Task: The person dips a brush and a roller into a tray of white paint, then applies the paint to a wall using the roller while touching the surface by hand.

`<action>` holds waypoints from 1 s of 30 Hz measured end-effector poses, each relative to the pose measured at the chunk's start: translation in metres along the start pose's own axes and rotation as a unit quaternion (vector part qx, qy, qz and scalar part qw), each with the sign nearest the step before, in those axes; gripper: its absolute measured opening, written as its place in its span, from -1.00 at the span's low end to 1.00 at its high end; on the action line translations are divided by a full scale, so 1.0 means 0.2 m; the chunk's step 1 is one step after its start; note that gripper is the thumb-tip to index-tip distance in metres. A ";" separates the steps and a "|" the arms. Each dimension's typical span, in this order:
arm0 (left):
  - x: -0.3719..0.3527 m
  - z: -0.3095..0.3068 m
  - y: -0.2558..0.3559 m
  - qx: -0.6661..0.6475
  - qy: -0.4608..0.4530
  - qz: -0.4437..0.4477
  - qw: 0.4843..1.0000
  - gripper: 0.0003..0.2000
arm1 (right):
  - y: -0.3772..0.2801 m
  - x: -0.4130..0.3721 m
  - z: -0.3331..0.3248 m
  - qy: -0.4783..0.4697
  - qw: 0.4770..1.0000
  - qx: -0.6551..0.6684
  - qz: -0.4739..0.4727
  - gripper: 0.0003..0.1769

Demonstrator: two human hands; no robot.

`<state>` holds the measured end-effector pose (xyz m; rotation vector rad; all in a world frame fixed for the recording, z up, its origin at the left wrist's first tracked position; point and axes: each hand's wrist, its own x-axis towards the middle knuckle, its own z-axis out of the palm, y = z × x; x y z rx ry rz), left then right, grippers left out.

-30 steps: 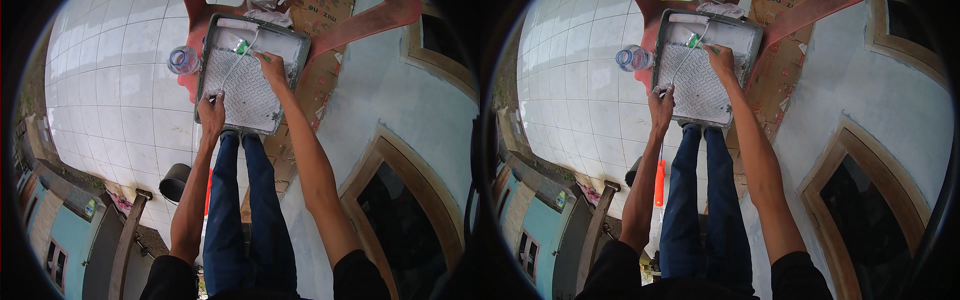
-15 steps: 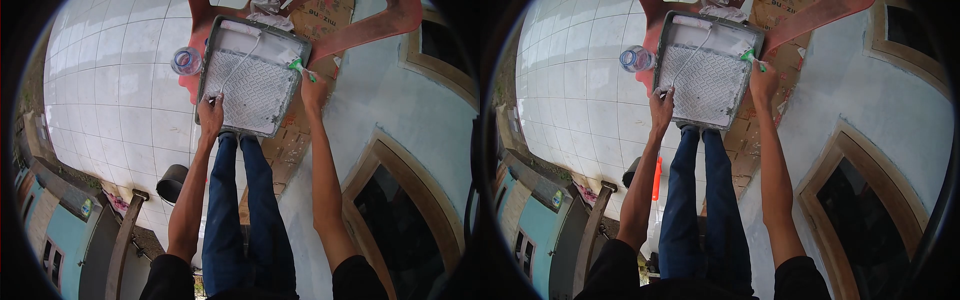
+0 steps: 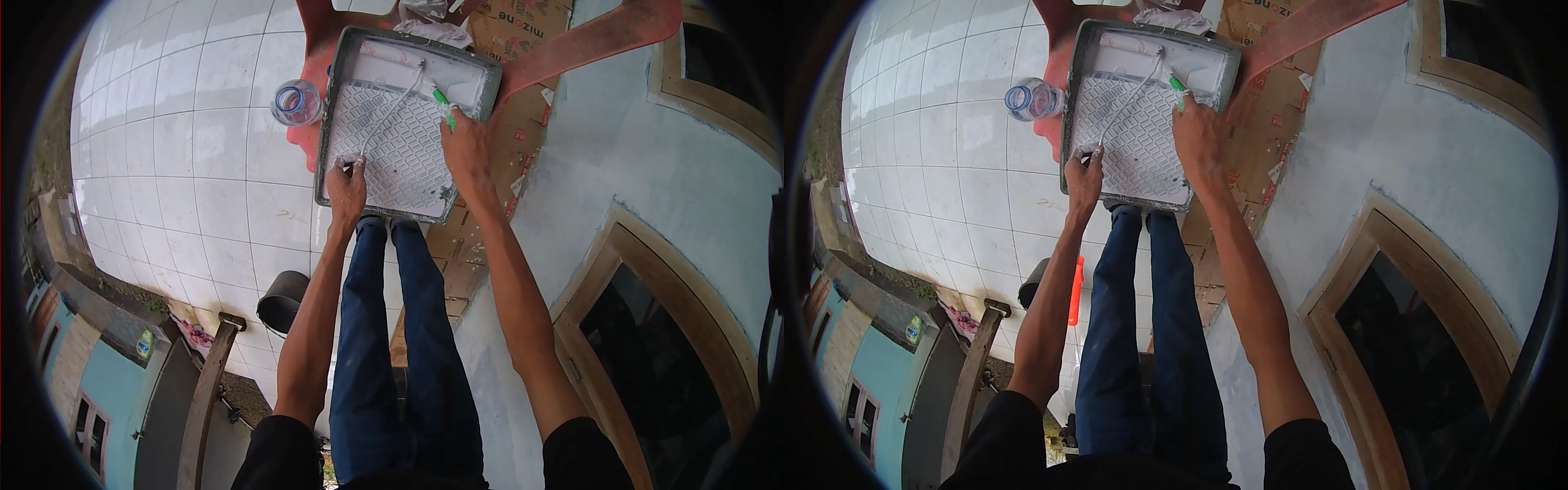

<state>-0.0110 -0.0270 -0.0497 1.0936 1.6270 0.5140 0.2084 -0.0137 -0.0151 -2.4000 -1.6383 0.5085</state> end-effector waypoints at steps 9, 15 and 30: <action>-0.02 -0.01 0.07 -0.033 0.017 0.004 0.999 -0.76 | -0.02 0.13 -0.07 -0.032 0.963 0.214 0.163 -0.68; -0.04 -0.02 0.11 -0.041 0.010 0.004 0.999 -0.76 | -0.10 0.23 0.17 -0.046 0.925 0.354 0.129 -0.62; 0.00 -0.03 0.02 -0.009 0.014 -0.004 1.000 -0.77 | 0.15 0.01 -0.21 0.086 0.972 0.101 0.195 -0.69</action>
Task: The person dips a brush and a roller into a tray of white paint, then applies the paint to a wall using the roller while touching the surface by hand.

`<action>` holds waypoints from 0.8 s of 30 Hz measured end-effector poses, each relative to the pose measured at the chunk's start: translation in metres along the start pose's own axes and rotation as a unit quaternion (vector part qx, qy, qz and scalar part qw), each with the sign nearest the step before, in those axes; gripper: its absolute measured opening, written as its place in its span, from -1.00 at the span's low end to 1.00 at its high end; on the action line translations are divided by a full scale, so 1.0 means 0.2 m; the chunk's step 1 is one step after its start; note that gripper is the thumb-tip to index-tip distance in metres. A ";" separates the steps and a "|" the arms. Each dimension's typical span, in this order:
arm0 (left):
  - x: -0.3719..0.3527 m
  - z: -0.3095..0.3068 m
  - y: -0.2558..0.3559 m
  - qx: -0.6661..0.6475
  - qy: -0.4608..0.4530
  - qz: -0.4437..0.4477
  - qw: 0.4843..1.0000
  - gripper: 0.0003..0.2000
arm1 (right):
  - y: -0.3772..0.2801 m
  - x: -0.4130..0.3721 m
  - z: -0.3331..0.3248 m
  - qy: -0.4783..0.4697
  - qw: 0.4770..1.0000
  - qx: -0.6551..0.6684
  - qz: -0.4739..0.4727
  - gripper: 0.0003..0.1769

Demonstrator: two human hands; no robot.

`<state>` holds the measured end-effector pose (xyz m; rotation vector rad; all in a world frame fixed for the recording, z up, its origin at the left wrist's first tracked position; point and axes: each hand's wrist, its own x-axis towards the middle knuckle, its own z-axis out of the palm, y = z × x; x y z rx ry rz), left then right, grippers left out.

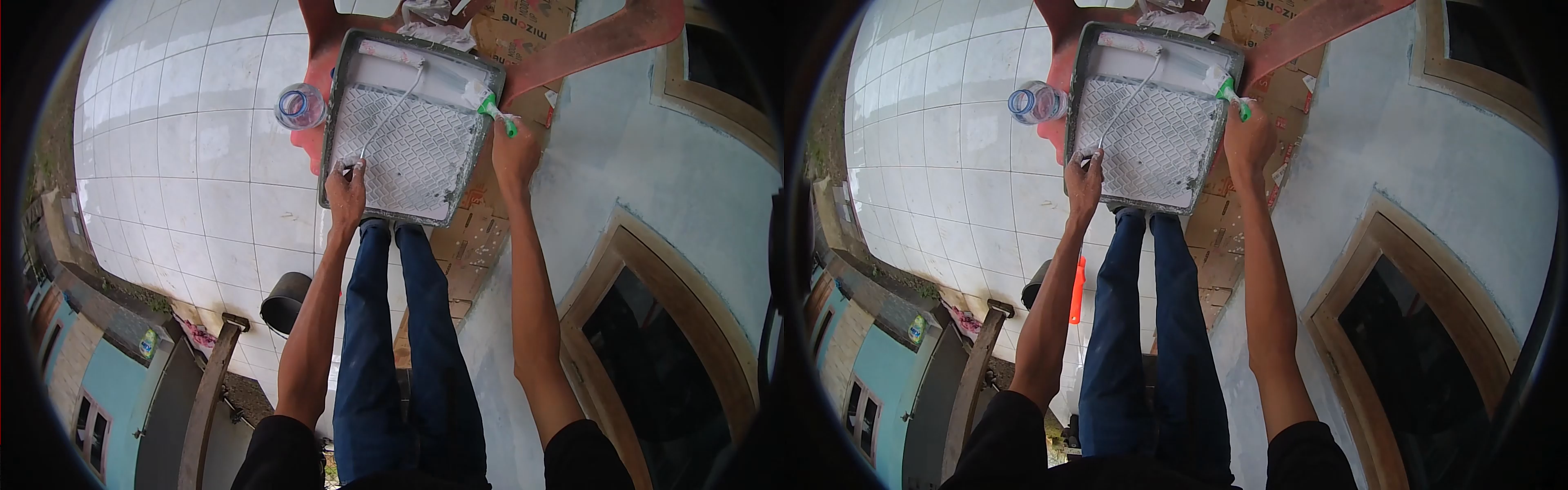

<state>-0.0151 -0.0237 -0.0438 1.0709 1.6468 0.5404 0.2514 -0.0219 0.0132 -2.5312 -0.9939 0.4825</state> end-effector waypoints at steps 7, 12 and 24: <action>0.00 -0.01 -0.07 0.014 -0.007 0.029 0.999 -0.77 | -0.05 -0.03 0.08 -0.022 0.980 -0.146 -0.134 -0.73; 0.00 0.00 -0.09 0.015 -0.001 0.040 0.999 -0.78 | -0.12 -0.10 0.11 -0.089 0.975 -0.131 -0.155 -0.71; -0.07 -0.01 0.12 -0.053 -0.012 0.006 0.999 -0.81 | -0.19 0.04 0.31 -0.160 0.966 0.201 -0.040 -0.68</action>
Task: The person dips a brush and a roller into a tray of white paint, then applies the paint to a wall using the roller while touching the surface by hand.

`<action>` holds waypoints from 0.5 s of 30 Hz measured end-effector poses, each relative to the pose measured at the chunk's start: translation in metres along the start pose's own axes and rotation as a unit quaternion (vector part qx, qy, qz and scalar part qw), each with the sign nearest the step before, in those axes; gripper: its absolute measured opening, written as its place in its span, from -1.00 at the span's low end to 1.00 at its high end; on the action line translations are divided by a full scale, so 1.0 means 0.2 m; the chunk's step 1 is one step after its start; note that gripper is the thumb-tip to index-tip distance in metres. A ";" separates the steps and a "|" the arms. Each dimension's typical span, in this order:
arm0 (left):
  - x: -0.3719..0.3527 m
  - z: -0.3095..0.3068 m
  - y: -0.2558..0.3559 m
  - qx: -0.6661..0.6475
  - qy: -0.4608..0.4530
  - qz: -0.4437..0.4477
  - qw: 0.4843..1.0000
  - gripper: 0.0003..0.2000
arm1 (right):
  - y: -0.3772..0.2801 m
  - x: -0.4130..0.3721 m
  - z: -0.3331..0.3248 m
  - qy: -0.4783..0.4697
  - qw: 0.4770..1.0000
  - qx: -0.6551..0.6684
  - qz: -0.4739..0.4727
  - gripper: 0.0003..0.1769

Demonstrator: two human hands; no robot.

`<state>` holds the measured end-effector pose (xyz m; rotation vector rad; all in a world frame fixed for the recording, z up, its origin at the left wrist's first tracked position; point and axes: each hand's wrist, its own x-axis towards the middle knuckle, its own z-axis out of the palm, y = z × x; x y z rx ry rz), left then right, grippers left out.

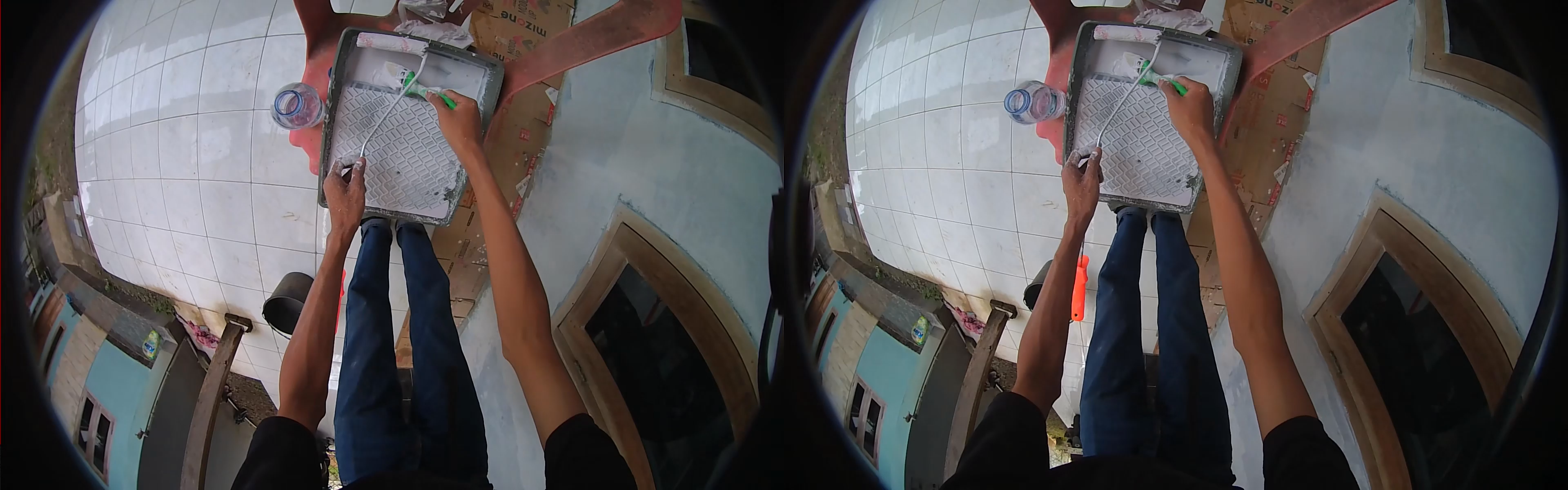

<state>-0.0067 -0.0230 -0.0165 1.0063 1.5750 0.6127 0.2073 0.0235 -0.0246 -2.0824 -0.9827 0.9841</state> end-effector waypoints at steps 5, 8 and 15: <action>-0.01 -0.01 0.01 -0.008 -0.009 -0.002 1.000 -0.80 | 0.04 0.08 0.19 0.018 0.999 0.042 0.002 -0.66; 0.00 0.00 0.01 -0.016 0.002 0.001 1.000 -0.80 | 0.05 0.07 0.18 0.080 0.993 0.063 0.059 -0.63; 0.01 -0.01 -0.02 -0.016 0.006 0.002 1.000 -0.79 | 0.14 -0.07 -0.10 0.184 0.977 -0.020 0.110 -0.65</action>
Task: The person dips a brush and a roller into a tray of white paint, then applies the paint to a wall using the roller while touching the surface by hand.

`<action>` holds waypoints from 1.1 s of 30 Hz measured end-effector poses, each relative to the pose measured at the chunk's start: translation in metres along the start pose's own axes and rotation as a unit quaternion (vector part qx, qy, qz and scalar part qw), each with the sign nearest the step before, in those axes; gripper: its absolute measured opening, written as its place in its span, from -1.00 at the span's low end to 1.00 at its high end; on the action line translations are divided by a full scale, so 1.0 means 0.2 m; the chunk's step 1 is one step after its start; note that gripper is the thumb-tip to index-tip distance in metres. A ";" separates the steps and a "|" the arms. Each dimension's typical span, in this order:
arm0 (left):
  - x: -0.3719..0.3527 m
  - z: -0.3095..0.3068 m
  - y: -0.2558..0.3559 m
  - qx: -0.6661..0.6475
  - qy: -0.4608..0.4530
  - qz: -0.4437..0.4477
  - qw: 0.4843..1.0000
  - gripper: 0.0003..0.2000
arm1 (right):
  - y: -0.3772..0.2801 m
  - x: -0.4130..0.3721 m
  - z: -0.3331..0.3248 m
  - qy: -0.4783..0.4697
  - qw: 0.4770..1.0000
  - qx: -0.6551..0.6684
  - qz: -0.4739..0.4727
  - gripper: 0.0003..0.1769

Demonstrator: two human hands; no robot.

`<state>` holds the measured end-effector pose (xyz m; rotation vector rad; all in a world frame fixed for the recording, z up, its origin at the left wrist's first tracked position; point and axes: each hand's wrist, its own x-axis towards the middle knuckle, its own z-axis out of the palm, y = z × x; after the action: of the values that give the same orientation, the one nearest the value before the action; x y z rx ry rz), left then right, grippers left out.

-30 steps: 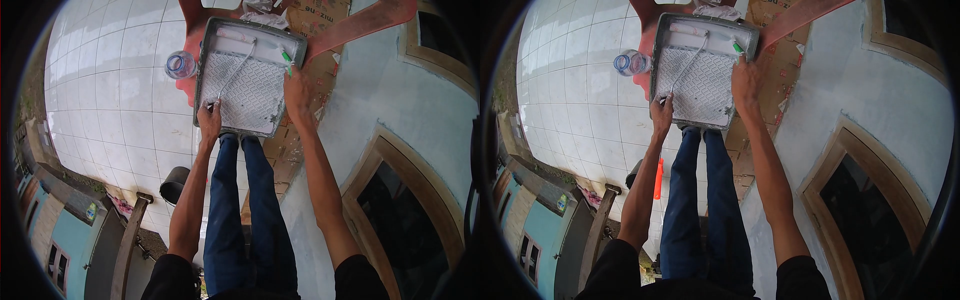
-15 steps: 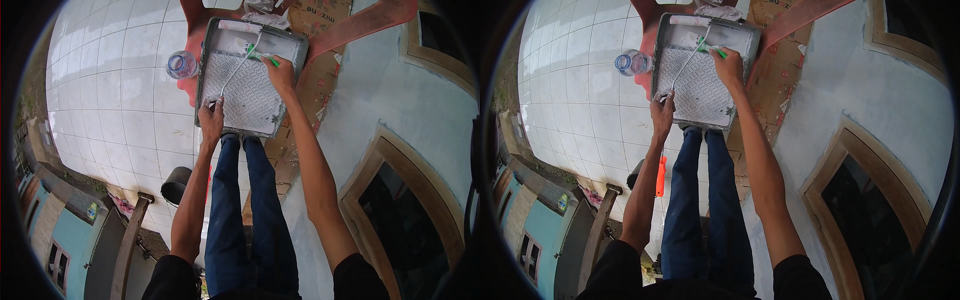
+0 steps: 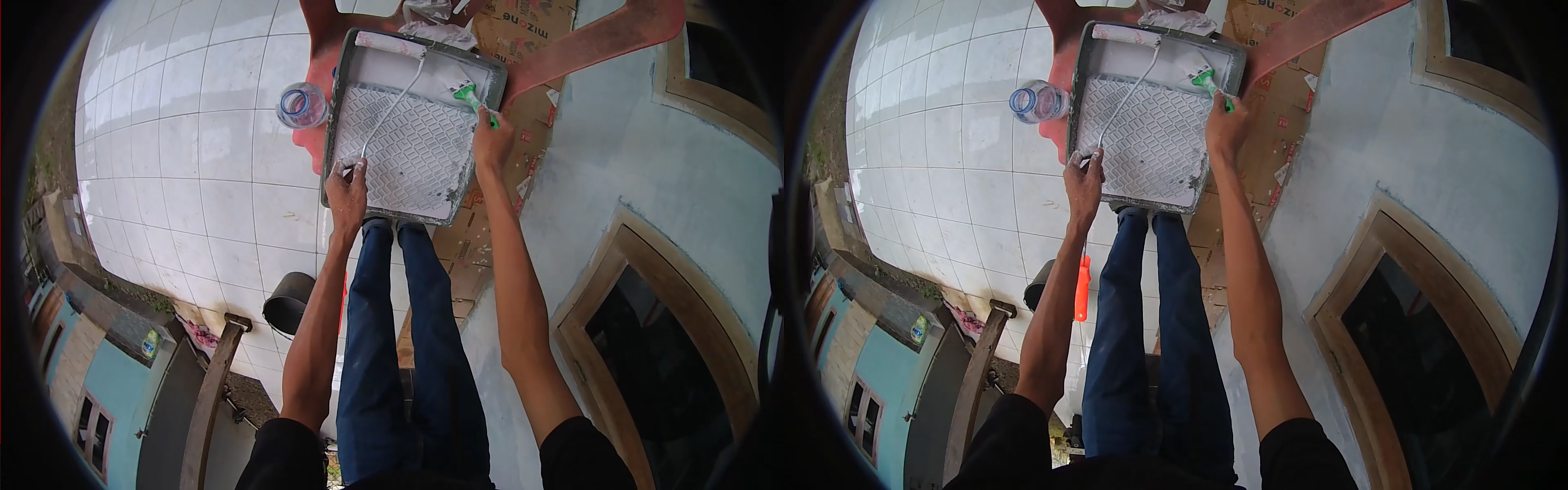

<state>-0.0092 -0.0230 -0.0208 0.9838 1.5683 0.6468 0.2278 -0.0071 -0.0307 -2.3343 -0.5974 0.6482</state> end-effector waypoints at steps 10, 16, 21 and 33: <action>0.02 -0.03 -0.18 0.074 -0.016 0.004 0.997 -0.78 | -0.03 -0.09 -0.22 0.032 0.949 -0.231 -0.210 -0.71; -0.01 -0.02 -0.16 0.062 -0.013 -0.005 0.998 -0.78 | -0.08 -0.14 -0.07 -0.048 0.930 -0.293 -0.218 -0.76; -0.01 0.00 -0.11 0.044 0.001 0.008 0.999 -0.77 | -0.13 -0.14 0.02 -0.082 0.913 -0.303 -0.259 -0.79; -0.01 -0.01 0.03 0.029 -0.002 0.014 0.999 -0.75 | -0.28 -0.04 0.12 -0.162 0.967 -0.091 -0.175 -0.73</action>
<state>-0.0105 -0.0211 -0.0145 1.0519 1.5797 0.6200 0.1941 0.0387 -0.0068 -2.2168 -1.2321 0.8387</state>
